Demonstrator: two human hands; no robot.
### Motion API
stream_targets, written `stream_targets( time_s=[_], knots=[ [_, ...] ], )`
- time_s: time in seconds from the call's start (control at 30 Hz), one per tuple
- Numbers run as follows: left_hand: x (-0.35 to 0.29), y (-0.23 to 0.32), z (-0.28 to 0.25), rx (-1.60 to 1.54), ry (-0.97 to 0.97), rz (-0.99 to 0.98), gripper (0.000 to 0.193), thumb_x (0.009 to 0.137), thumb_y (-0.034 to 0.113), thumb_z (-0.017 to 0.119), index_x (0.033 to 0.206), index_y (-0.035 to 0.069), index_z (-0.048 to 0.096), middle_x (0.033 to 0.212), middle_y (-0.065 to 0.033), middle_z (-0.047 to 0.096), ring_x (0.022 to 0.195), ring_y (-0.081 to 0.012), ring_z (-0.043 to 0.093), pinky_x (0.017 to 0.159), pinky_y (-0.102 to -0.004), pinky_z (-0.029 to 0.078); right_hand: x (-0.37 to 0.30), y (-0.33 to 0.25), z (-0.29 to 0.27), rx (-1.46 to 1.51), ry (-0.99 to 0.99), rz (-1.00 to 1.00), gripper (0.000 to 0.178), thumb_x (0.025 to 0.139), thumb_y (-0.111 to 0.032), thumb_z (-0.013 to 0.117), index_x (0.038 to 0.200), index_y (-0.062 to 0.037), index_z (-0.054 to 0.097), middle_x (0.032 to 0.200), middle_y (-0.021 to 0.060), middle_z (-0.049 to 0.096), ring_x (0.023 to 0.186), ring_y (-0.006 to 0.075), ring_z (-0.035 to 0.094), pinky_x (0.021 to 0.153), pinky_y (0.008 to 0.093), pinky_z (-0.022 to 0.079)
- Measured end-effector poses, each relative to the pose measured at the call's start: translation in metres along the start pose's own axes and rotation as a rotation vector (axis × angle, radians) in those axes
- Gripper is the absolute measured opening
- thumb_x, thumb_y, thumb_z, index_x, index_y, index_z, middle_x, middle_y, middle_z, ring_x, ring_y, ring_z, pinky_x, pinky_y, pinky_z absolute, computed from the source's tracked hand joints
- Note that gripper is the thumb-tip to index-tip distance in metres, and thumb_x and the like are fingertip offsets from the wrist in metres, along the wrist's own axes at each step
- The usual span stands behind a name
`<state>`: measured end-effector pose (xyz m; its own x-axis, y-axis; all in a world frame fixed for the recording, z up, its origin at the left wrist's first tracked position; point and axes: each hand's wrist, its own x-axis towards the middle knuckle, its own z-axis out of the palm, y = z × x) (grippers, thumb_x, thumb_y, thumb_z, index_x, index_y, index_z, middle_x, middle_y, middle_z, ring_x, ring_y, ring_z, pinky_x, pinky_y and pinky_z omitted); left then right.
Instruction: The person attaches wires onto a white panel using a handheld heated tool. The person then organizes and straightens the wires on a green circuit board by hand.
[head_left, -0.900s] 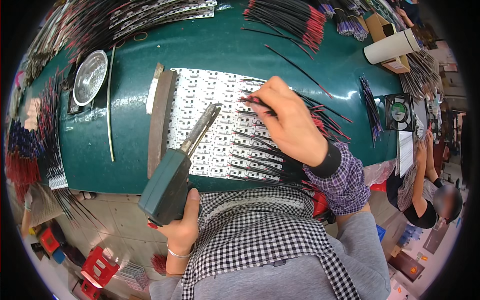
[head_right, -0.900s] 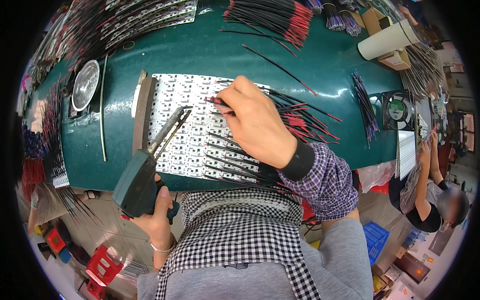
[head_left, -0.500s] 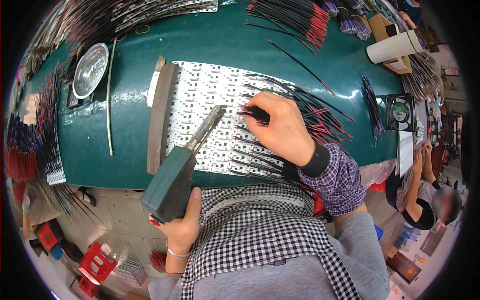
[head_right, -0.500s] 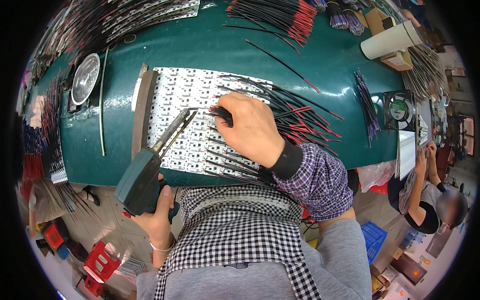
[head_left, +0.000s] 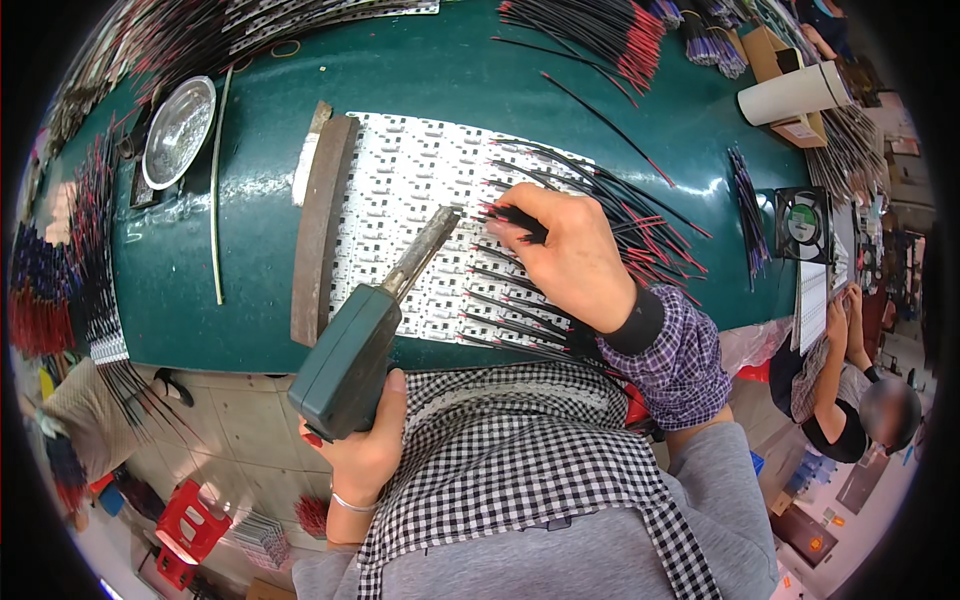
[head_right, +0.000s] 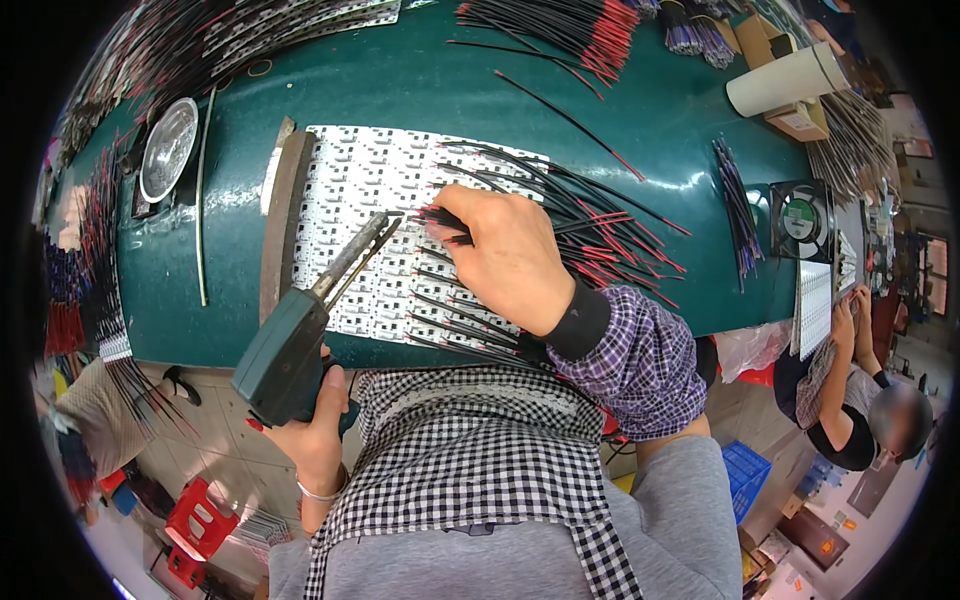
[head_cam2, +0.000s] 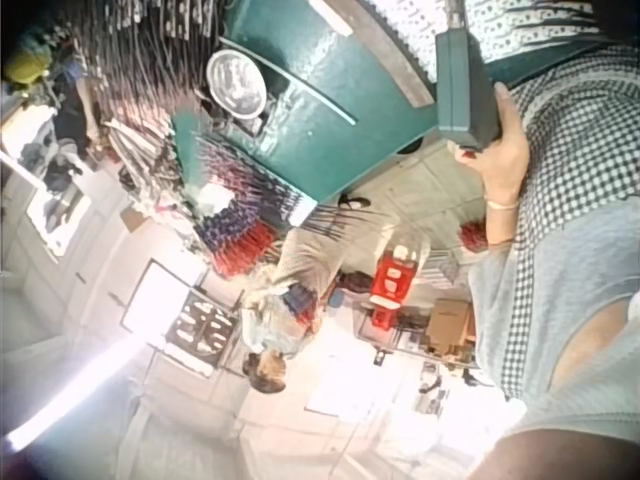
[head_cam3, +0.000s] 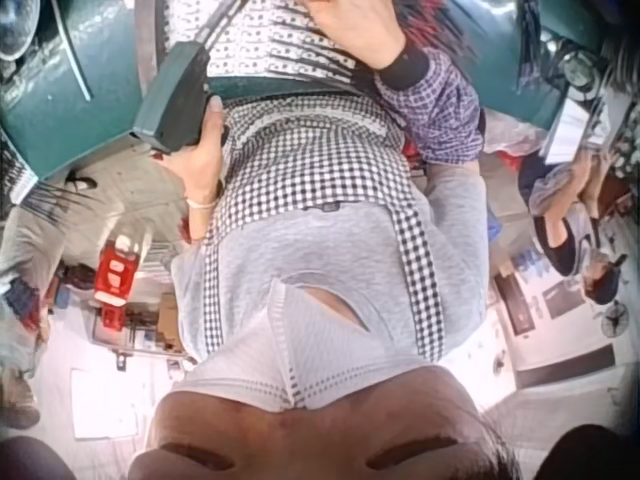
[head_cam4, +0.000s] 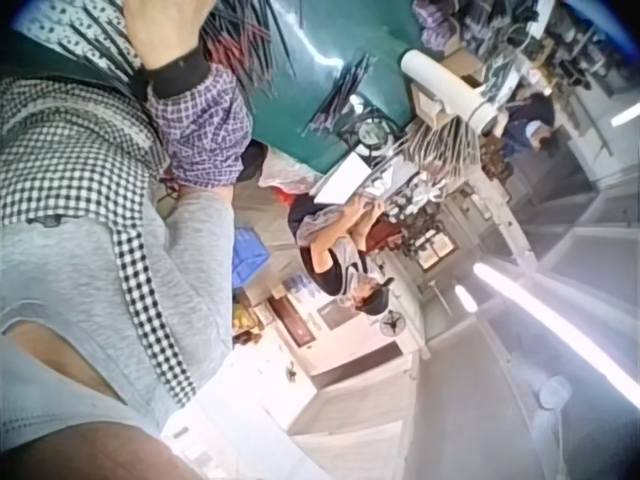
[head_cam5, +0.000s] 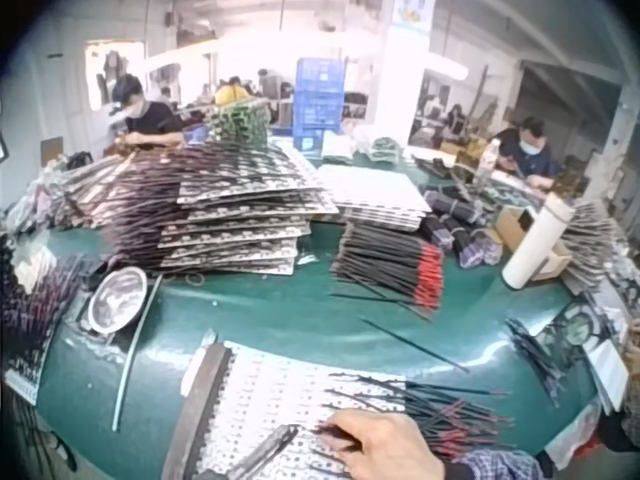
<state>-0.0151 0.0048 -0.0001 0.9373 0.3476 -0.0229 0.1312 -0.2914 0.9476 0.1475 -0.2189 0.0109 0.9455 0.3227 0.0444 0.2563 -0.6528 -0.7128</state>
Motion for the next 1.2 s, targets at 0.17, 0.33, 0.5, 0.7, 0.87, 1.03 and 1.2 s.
stream_targets(
  time_s=[0.17,0.33,0.5,0.7,0.87,1.03,1.2],
  knots=[
    [0.0,-0.003,0.0,0.02,-0.02,-0.005,0.041,0.084,-0.01,0.075,0.124,-0.006,0.064,0.106,-0.0119,0.072,0.069,-0.0101,0.063,0.054,-0.0229,0.051,0.001,0.001,0.004,0.001,0.02,-0.009,0.016,0.084,-0.009,0.074,0.095,0.0017,0.07,0.077,0.0191,0.069,0.062,0.0323,0.067,0.059,0.0379,0.051],
    [0.001,-0.004,0.001,0.086,-0.063,0.046,0.038,0.085,-0.007,0.077,0.121,-0.006,0.066,0.101,-0.0082,0.071,0.069,-0.0092,0.062,0.056,-0.0232,0.05,0.001,0.003,0.005,-0.048,0.015,-0.01,0.014,0.083,-0.009,0.074,0.091,0.0018,0.07,0.076,0.018,0.069,0.061,0.0314,0.067,0.058,0.0374,0.051],
    [0.002,0.002,0.005,0.018,-0.05,0.017,0.029,0.084,0.001,0.081,0.11,-0.003,0.069,0.092,-0.0054,0.07,0.067,-0.0108,0.062,0.06,-0.0258,0.049,0.002,0.003,0.008,-0.048,0.051,-0.022,0.015,0.084,-0.014,0.071,0.079,-0.0021,0.064,0.071,0.018,0.067,0.064,0.0394,0.066,0.06,0.0481,0.052],
    [0.002,0.001,0.002,0.076,-0.076,0.042,0.033,0.085,-0.002,0.08,0.116,-0.005,0.067,0.094,-0.0061,0.069,0.066,-0.0093,0.06,0.058,-0.0245,0.049,0.002,0.004,0.009,-0.054,0.057,-0.019,0.017,0.084,-0.016,0.07,0.078,-0.0019,0.064,0.07,0.0184,0.066,0.064,0.0397,0.066,0.06,0.0484,0.052],
    [-0.002,-0.001,0.0,0.064,-0.028,0.041,0.035,0.085,-0.004,0.078,0.118,-0.005,0.067,0.097,-0.0077,0.07,0.068,-0.0097,0.061,0.058,-0.0242,0.05,0.002,0.003,0.007,-0.09,0.026,-0.011,0.016,0.082,-0.011,0.073,0.09,0.0026,0.07,0.074,0.0194,0.068,0.061,0.0341,0.067,0.058,0.0388,0.051],
    [-0.003,0.0,-0.001,0.052,-0.023,-0.004,0.037,0.085,-0.004,0.079,0.12,-0.005,0.067,0.099,-0.0086,0.071,0.072,-0.0097,0.062,0.059,-0.0237,0.051,0.005,0.004,0.004,-0.057,-0.006,-0.002,0.017,0.083,-0.012,0.073,0.09,0.0034,0.07,0.07,0.0194,0.065,0.057,0.0331,0.063,0.057,0.0391,0.049],
    [-0.001,-0.002,-0.001,0.067,-0.066,0.054,0.036,0.085,-0.002,0.079,0.12,-0.005,0.068,0.098,-0.0076,0.071,0.072,-0.0095,0.062,0.061,-0.0234,0.051,0.01,0.005,-0.001,0.007,-0.034,0.002,0.017,0.083,-0.014,0.071,0.088,0.002,0.071,0.069,0.0205,0.066,0.062,0.0371,0.065,0.061,0.0438,0.051]
  ],
)
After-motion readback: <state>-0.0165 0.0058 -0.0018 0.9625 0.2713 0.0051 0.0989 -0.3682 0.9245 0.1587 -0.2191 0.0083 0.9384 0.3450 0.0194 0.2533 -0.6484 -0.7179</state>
